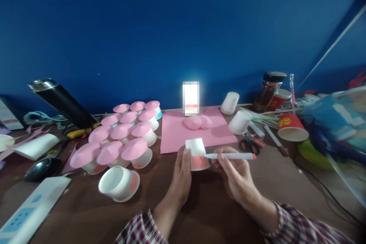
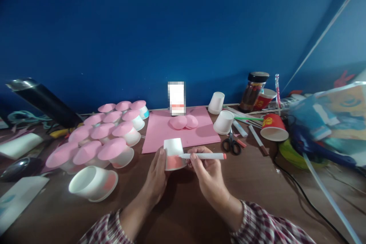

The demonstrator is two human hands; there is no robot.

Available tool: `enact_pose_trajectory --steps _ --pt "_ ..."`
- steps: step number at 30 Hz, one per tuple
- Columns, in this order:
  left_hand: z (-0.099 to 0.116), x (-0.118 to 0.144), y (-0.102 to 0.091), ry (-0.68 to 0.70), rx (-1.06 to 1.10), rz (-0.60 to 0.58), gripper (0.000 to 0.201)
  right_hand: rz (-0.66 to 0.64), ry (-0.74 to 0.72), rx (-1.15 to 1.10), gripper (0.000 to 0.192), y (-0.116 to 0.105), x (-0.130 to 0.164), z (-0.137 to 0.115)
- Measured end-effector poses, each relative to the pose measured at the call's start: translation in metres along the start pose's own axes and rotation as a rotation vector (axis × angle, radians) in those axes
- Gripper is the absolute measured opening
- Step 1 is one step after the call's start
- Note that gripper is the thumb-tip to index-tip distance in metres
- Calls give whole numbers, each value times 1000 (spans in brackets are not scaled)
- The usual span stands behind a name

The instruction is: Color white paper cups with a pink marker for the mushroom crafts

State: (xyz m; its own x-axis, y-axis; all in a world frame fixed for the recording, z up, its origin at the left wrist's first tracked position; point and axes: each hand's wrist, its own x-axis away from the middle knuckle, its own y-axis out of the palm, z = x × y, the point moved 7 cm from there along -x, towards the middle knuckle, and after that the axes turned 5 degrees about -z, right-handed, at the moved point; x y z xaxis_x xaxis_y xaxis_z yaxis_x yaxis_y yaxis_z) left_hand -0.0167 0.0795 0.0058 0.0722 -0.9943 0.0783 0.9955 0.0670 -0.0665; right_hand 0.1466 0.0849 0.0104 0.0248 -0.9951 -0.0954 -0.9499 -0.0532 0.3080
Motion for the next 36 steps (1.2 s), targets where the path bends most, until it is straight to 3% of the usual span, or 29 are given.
enact_pose_trajectory --steps 7,18,27,31,36 --pt "-11 0 -2 -86 -13 47 53 -18 10 7 23 0 1 4" --pt "3 2 5 0 12 -31 52 -47 -18 54 20 3 3 3" --pt "-11 2 -2 -92 -6 48 55 8 8 29 23 -3 1 5" --pt "-11 4 -2 -190 -45 41 59 13 8 -1 24 -2 1 3" --pt "-9 2 0 -176 -57 20 60 4 4 26 24 -1 1 4"
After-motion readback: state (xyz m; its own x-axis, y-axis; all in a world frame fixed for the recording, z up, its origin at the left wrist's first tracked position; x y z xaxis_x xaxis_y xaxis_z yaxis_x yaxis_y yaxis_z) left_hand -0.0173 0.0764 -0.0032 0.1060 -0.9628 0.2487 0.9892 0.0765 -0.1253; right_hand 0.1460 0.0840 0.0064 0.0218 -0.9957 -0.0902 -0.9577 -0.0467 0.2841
